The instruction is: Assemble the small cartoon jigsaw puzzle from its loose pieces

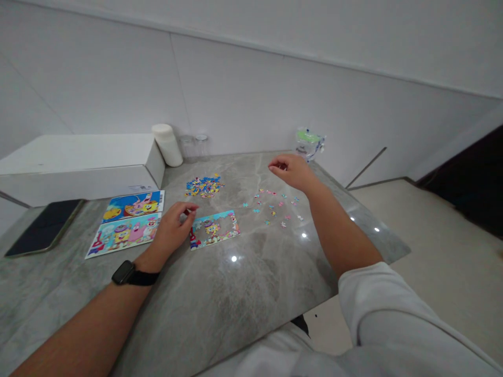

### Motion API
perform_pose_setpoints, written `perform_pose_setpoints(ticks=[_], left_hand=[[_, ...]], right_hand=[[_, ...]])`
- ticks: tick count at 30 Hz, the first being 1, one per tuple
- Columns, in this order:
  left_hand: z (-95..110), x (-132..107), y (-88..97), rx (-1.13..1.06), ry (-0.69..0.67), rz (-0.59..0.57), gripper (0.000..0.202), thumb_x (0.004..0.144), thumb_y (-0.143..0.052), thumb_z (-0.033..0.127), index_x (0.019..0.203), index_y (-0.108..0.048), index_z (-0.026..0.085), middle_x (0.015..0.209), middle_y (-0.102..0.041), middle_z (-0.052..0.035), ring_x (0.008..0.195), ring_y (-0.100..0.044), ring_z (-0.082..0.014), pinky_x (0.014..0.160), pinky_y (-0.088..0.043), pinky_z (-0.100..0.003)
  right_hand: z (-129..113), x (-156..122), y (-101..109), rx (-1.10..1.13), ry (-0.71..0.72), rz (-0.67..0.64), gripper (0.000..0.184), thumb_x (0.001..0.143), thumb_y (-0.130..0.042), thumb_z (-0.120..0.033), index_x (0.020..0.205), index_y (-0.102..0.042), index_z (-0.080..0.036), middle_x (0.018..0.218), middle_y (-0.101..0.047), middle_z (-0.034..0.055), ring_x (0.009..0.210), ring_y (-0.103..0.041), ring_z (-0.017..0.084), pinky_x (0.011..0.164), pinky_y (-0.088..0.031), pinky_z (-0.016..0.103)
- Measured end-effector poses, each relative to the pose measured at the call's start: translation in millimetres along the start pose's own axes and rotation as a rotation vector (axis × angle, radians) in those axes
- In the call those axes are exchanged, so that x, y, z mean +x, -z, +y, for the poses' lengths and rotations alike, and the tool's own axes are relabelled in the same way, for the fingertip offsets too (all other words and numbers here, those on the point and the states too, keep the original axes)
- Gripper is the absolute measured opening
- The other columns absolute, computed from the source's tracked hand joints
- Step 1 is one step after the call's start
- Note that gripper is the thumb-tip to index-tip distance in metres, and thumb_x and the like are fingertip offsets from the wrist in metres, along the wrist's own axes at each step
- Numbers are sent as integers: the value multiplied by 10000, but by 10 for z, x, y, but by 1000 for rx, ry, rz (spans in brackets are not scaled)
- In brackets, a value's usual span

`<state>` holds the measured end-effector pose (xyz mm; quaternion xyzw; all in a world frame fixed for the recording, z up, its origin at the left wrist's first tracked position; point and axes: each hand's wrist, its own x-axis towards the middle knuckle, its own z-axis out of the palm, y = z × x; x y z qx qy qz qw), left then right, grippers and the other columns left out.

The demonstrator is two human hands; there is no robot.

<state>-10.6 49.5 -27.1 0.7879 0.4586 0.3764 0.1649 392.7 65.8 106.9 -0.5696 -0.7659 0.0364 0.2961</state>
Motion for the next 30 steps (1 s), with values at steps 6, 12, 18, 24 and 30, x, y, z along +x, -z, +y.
perform_pose_setpoints(ticks=[6, 12, 18, 24, 30], left_hand=[[-44, -5, 4, 20, 6, 13, 268, 986, -517, 423, 1088, -678, 234, 1064, -702, -59, 978, -674, -247, 922, -548, -410], [-85, -5, 5, 43, -5, -1, 259, 990, -524, 434, 1091, -678, 252, 1052, -703, -48, 971, -682, -266, 930, -555, -450], [-116, -5, -13, 5, -19, 21, 234, 964, -555, 431, 1061, -696, 271, 1048, -713, -79, 970, -691, -330, 910, -553, -532], [-86, -8, -4, 18, -34, 41, 226, 986, -535, 402, 1055, -689, 252, 1048, -714, -73, 961, -685, -295, 907, -552, -480], [-40, -12, -2, 17, -26, 23, 229, 999, -516, 331, 1083, -683, 198, 1033, -701, -56, 954, -661, -220, 918, -541, -389]], right_hand=[[848, -547, -128, -179, -343, 0, 236, 957, -634, -301, 1051, -814, -180, 1024, -804, 92, 873, -682, 201, 823, -482, 315], [1369, -906, -263, -256, -599, -16, 297, 961, -600, -208, 1172, -803, -159, 1141, -809, 112, 996, -711, 200, 905, -492, 291], [1365, -888, -326, -314, -576, -195, 246, 948, -674, -292, 1112, -818, -178, 1123, -811, 118, 1013, -719, 218, 870, -493, 287], [1338, -897, -394, -366, -546, -309, 208, 887, -703, -200, 1058, -819, -188, 1104, -810, 118, 998, -721, 221, 837, -492, 288], [1376, -887, -402, -368, -541, -323, 142, 798, -702, -150, 901, -787, -198, 978, -804, 100, 889, -715, 218, 765, -492, 298]])
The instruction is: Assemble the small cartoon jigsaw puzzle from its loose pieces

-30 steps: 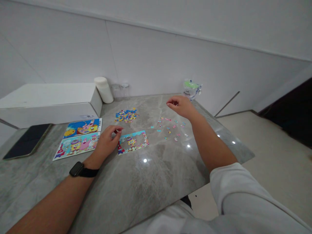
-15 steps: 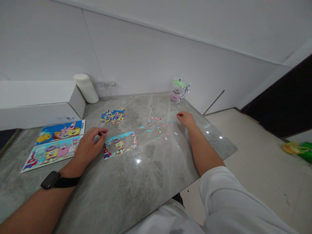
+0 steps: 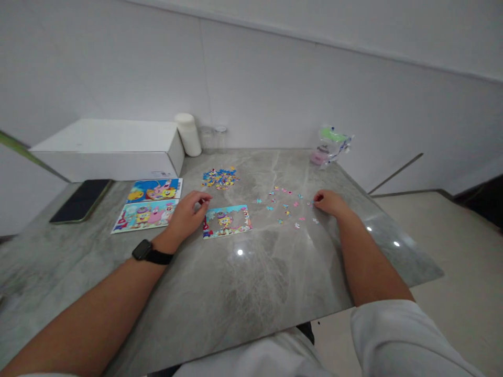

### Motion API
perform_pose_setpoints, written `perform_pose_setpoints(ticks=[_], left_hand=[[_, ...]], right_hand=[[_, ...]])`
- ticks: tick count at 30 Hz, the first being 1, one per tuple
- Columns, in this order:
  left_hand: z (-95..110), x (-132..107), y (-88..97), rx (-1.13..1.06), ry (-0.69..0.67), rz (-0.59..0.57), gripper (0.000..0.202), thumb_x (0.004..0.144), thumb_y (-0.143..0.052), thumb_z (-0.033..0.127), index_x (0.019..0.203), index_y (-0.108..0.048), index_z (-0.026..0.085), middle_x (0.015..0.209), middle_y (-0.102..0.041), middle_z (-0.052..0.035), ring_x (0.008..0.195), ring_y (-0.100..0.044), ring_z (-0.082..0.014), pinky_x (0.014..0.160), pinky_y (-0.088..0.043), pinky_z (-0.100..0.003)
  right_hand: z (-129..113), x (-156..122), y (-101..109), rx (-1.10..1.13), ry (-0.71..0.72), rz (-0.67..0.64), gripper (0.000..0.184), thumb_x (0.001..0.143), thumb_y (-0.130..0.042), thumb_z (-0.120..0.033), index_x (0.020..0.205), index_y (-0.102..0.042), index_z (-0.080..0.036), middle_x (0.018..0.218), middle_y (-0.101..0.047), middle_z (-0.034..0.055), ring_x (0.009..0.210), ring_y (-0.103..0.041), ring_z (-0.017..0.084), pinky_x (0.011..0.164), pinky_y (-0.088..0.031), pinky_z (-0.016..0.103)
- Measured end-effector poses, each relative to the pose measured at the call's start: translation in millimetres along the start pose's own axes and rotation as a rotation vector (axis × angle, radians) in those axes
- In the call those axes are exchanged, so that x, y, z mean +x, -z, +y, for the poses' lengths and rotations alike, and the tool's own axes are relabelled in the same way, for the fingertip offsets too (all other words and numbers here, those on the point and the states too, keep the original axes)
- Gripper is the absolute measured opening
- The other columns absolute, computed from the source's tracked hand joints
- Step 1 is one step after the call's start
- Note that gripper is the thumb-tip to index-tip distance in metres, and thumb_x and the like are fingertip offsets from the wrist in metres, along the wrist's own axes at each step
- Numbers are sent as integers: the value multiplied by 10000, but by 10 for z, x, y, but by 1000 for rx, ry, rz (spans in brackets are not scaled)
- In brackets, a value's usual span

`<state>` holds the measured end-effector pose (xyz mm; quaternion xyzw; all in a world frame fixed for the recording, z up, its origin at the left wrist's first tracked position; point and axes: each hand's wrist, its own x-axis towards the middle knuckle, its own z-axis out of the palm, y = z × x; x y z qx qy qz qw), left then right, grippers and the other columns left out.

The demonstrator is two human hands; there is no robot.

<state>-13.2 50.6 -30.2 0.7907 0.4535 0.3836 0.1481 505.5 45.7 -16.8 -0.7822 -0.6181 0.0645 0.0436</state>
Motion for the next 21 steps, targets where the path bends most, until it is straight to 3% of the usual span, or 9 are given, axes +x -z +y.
perform_pose_setpoints(ticks=[4, 9, 13, 16, 21], left_hand=[[31, 2, 3, -7, 3, -11, 212, 995, -509, 273, 1084, -685, 195, 1048, -709, -70, 963, -657, -215, 932, -539, -391], [64, -8, 10, -25, -8, -8, 213, 978, -519, 184, 1088, -701, 203, 1046, -711, -71, 984, -660, -215, 950, -540, -388], [73, -12, 12, -48, -23, -6, 227, 968, -534, 145, 1097, -709, 210, 1039, -711, -67, 980, -659, -212, 946, -540, -386], [79, -9, 7, -71, -31, 15, 206, 973, -545, 143, 1089, -703, 206, 1035, -710, -63, 968, -655, -203, 937, -536, -376], [95, -11, 3, -128, -46, 63, 155, 1005, -558, 195, 1074, -696, 199, 1031, -711, -58, 949, -650, -192, 920, -531, -364]], right_hand=[[-14, 20, 15, 74, -31, 17, 61, 787, -698, -155, 797, -719, -211, 869, -779, 93, 793, -697, 230, 699, -476, 331], [-302, 30, 159, 394, 29, 233, 42, 820, -723, -232, 802, -694, -256, 851, -758, 106, 743, -675, 219, 725, -485, 379], [-830, 61, 329, 569, 226, 250, 89, 848, -729, -351, 846, -717, -263, 805, -727, 74, 707, -643, 215, 691, -477, 379], [-1350, 47, 475, 615, 380, 208, 253, 841, -747, -497, 879, -747, -247, 797, -720, 54, 695, -624, 202, 673, -477, 354], [-2226, -106, 596, 798, 570, 130, 366, 830, -738, -573, 926, -786, -223, 786, -716, 40, 693, -596, 175, 646, -458, 310]])
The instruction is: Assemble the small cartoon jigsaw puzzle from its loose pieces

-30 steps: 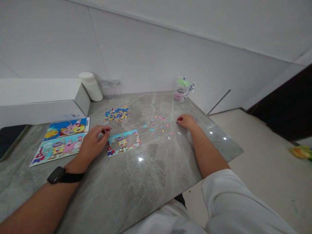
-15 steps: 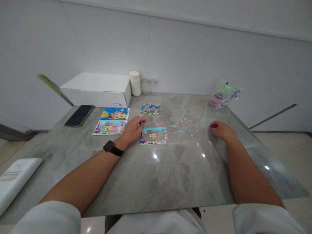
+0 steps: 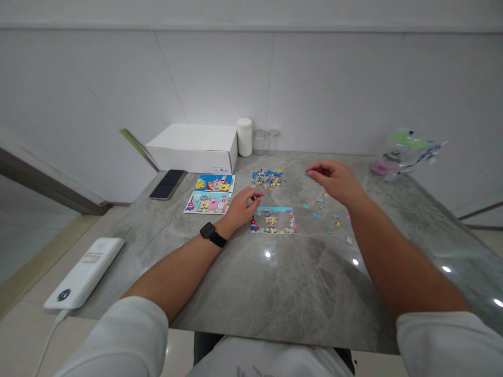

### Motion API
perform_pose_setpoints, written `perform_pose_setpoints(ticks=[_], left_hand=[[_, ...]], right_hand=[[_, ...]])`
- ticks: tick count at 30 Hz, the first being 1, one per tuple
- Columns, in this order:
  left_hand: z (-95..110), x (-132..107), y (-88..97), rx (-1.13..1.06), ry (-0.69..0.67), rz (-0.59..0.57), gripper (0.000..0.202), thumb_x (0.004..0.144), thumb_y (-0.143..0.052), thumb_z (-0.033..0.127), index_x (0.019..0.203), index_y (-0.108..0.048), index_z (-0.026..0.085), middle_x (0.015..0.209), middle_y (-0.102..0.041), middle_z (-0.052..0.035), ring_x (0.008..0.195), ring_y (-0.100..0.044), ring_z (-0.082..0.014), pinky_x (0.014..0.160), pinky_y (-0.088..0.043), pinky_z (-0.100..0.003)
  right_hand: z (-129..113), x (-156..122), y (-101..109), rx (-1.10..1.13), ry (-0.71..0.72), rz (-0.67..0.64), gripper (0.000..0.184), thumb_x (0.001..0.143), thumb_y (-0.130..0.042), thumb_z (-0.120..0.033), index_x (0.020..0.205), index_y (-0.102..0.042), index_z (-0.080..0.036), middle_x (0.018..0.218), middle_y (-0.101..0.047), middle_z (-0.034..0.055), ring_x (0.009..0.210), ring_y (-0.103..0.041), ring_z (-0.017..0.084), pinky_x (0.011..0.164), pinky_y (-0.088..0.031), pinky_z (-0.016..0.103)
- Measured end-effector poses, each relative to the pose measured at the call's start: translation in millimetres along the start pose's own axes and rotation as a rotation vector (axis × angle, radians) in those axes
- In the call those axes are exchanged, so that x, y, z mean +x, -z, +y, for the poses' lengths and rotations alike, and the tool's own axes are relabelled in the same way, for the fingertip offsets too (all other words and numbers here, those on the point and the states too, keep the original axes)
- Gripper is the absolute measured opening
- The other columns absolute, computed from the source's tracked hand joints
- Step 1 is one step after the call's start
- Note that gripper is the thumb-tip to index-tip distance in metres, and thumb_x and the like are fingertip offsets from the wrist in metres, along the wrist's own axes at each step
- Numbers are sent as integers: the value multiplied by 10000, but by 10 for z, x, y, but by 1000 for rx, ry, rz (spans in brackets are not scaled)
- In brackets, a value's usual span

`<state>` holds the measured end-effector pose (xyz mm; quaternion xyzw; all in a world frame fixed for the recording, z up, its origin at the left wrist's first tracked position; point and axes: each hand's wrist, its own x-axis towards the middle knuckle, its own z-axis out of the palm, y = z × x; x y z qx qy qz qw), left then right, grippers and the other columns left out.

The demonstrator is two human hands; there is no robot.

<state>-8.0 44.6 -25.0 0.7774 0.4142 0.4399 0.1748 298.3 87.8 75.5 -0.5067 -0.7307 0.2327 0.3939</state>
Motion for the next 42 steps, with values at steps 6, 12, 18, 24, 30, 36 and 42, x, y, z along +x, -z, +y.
perform_pose_setpoints(ticks=[6, 12, 18, 24, 30, 36, 42], left_hand=[[118, 11, 50, -80, 20, 26, 125, 1009, -615, 280, 1036, -710, 204, 1007, -719, -58, 941, -660, -194, 915, -539, -370], [199, 28, 19, -160, 30, 10, 147, 981, -687, 345, 951, -725, 207, 959, -713, -56, 920, -662, -197, 895, -544, -372], [155, 17, 21, -128, 84, 24, 108, 948, -694, 285, 879, -690, 202, 891, -687, -18, 875, -647, -176, 860, -526, -331], [98, 27, 54, -120, 79, 24, 107, 918, -691, 232, 818, -671, 197, 890, -685, -19, 882, -647, -175, 865, -507, -326], [27, 33, 43, -151, 189, 57, 107, 941, -675, 281, 884, -691, 192, 917, -685, -31, 889, -648, -176, 853, -524, -318], [34, 27, 22, -231, 217, 15, 169, 978, -667, 340, 910, -684, 186, 909, -666, -30, 862, -626, -168, 831, -520, -309], [17, 31, 34, -181, 170, 3, 198, 992, -662, 350, 875, -675, 190, 911, -660, -31, 903, -622, -176, 877, -507, -321]], right_hand=[[-188, -60, -730, 298, 6, -115, 378, 844, -699, -540, 982, -798, -202, 822, -741, 24, 704, -582, 155, 672, -462, 294], [17, -259, -1124, 378, -26, -181, 320, 835, -707, -472, 985, -784, -200, 866, -760, 26, 753, -623, 163, 729, -483, 310], [69, -350, -1303, 413, -17, -89, 253, 853, -689, -437, 947, -778, -220, 814, -718, 13, 726, -600, 165, 692, -465, 301], [21, -430, -1372, 323, 26, -16, 200, 888, -666, -386, 948, -768, -225, 845, -741, 21, 735, -633, 174, 704, -483, 309], [-8, -509, -1408, 256, 85, -126, 274, 903, -659, -307, 1162, -722, -244, 856, -768, 5, 697, -663, 168, 693, -502, 307], [1, -542, -1428, 230, 135, -155, 310, 929, -656, -290, 1236, -682, -252, 859, -772, 4, 704, -680, 182, 693, -515, 322], [-20, -511, -1351, 103, 215, -87, 318, 916, -657, -246, 1233, -677, -248, 919, -779, 16, 702, -665, 172, 715, -522, 322]])
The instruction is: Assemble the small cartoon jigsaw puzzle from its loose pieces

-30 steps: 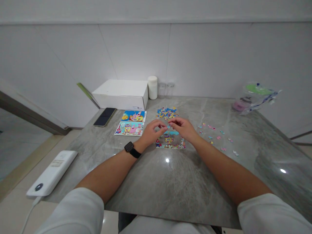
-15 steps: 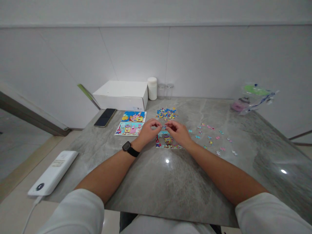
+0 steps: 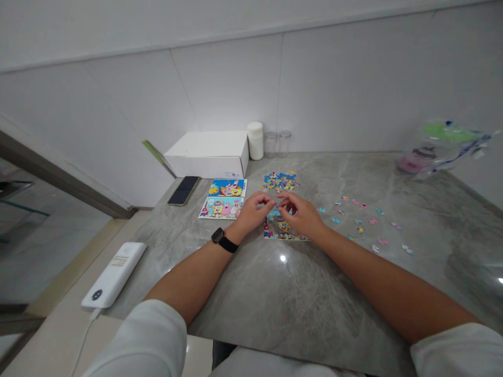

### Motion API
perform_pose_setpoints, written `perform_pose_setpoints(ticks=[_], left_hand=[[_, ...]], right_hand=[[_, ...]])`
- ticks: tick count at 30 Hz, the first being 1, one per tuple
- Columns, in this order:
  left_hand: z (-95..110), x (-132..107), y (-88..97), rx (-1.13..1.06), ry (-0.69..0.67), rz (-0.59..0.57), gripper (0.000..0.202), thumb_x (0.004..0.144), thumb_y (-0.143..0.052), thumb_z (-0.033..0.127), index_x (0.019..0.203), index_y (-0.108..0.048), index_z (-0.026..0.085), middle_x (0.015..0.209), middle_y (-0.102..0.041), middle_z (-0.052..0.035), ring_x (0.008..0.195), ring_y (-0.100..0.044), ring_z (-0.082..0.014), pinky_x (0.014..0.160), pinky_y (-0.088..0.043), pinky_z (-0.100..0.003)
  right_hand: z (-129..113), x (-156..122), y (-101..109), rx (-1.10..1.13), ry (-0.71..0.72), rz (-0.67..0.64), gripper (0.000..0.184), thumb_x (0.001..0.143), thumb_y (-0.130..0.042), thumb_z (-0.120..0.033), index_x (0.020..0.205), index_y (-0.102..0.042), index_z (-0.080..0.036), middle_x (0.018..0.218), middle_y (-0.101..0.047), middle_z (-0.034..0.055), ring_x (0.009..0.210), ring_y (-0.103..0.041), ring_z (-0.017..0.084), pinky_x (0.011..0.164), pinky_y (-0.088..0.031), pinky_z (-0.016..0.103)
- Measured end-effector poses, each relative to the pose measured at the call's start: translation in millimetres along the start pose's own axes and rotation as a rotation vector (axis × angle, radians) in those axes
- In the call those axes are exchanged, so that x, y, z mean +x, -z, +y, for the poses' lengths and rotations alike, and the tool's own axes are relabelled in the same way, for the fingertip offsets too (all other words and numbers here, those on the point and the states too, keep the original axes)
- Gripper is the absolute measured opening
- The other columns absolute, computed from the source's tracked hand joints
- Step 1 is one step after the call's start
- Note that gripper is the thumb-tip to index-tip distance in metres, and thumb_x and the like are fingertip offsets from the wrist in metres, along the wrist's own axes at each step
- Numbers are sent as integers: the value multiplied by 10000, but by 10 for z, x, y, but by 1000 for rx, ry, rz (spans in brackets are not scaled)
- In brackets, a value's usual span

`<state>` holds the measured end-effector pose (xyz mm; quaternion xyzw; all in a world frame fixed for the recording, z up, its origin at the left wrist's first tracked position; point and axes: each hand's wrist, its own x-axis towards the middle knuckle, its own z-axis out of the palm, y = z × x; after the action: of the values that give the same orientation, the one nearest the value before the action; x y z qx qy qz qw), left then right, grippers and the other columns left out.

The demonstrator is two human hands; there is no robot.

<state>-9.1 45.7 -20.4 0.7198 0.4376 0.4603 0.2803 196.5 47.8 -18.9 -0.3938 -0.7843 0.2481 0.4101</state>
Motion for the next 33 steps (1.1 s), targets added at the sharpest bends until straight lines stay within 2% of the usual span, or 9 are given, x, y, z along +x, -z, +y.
perform_pose_setpoints(ticks=[5, 11, 15, 21, 29, 33], left_hand=[[-21, 0, 12, 25, -19, -14, 222, 990, -665, 359, 842, -655, 194, 927, -661, -36, 926, -623, -182, 912, -491, -335], [-17, -5, 48, 19, -2, -38, 265, 1003, -644, 411, 845, -648, 199, 949, -658, -46, 943, -623, -192, 928, -493, -342], [-22, -7, 47, 39, 10, -56, 301, 1014, -624, 460, 858, -661, 205, 955, -664, -47, 944, -624, -196, 927, -506, -346], [-14, -10, 32, 71, -6, -83, 262, 1003, -626, 397, 831, -667, 203, 957, -674, -45, 952, -635, -198, 953, -510, -354], [-16, -12, 25, 124, 9, -137, 201, 991, -630, 316, 825, -657, 206, 982, -692, -38, 985, -647, -196, 986, -514, -357], [-41, -5, 8, 184, 0, -136, 184, 1000, -618, 297, 845, -658, 205, 973, -685, -41, 978, -641, -201, 954, -515, -355]], right_hand=[[34, 49, 138, -144, 110, 65, 325, 920, -631, -205, 1241, -668, -243, 1066, -753, 60, 823, -671, 193, 782, -548, 345], [128, 50, 157, -189, 314, -25, 346, 893, -652, -176, 1231, -646, -250, 1198, -712, 106, 1056, -667, 260, 940, -565, 436], [140, 42, 117, -225, 373, -72, 237, 934, -644, -205, 1167, -665, -247, 1201, -710, 111, 1169, -647, 276, 1060, -528, 485], [97, 53, 131, -268, 372, -155, 144, 972, -602, -202, 1047, -713, -254, 1082, -739, 89, 1087, -658, 261, 1031, -522, 457], [85, 44, 155, -290, 350, -217, 170, 952, -623, -224, 1050, -758, -255, 1088, -756, 99, 1055, -661, 274, 1002, -501, 454], [110, 38, 170, -358, 376, -240, 169, 961, -637, -239, 1077, -761, -243, 1095, -770, 103, 1060, -669, 278, 995, -481, 442]])
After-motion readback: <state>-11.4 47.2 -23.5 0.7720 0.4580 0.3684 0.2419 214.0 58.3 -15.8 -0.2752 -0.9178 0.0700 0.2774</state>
